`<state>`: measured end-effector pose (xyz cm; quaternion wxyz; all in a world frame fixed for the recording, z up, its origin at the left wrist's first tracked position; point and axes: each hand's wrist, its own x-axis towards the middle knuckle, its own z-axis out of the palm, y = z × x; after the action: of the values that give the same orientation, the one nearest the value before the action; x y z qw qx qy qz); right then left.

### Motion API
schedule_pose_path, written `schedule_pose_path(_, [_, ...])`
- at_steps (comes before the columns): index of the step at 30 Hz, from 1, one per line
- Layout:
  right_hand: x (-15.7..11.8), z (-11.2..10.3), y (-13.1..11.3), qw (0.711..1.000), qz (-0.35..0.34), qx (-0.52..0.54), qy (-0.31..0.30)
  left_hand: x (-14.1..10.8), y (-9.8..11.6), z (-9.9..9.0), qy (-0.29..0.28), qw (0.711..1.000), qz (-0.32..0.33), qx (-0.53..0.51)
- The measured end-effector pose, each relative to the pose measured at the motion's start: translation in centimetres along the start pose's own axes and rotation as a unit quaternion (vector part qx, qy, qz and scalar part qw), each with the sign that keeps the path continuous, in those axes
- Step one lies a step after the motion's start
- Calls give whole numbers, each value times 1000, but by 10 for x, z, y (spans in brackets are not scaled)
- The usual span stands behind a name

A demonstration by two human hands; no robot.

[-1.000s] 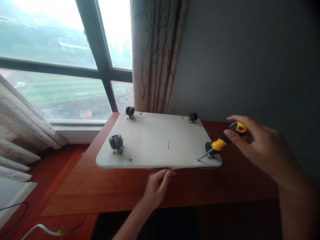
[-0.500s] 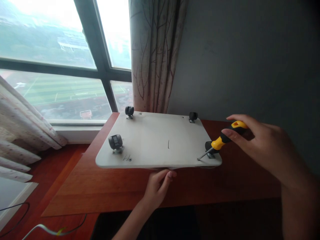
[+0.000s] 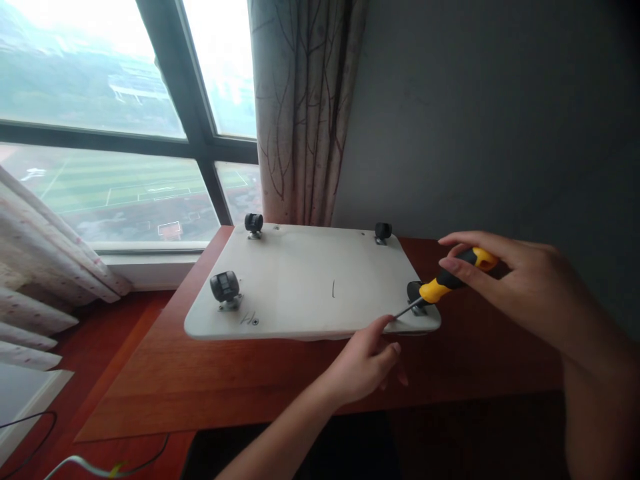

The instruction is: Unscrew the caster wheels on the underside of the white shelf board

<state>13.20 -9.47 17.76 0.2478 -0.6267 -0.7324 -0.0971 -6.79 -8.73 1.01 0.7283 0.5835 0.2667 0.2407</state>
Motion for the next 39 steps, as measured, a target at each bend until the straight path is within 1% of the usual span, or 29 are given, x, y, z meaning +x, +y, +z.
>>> schedule_pose_path(3, [-2, -2, 2, 1000, -6, 18, 3, 6, -1, 0, -9, 1000, -10, -16])
schedule_pose_path(9, [-8, -4, 6, 998, -19, 51, -30, 8, 1, 0, -5, 999, -30, -36])
schedule_pose_path(14, [-8, -1, 6, 1000, 4, 10, 1, 9, 11, 4, 12, 990, -81, -112])
schedule_pose_path(19, [-8, -3, 6, 999, -8, 35, -3, 6, 18, 6, 21, 980, -107, -164])
schedule_pose_path(23, [-10, -2, 7, 999, -18, 39, -9, 4, 17, 6, 39, 969, -106, -220])
schedule_pose_path(27, [-8, 0, 7, 1000, 14, -3, 6, 4, 15, 7, 42, 959, -101, -261])
schedule_pose_path(30, [-8, -1, 8, 1000, 18, 9, 0, 4, 14, 7, 37, 955, -97, -277])
schedule_pose_path(34, [-11, -3, 9, 998, -6, 56, -26, 3, 15, 7, 41, 951, -89, -292])
schedule_pose_path(36, [-12, -3, 9, 998, -6, 54, -27, 3, 15, 7, 44, 950, -88, -297])
schedule_pose_path(39, [-11, -2, 7, 1000, 20, 19, -14, 4, 15, 8, 42, 948, -86, -302])
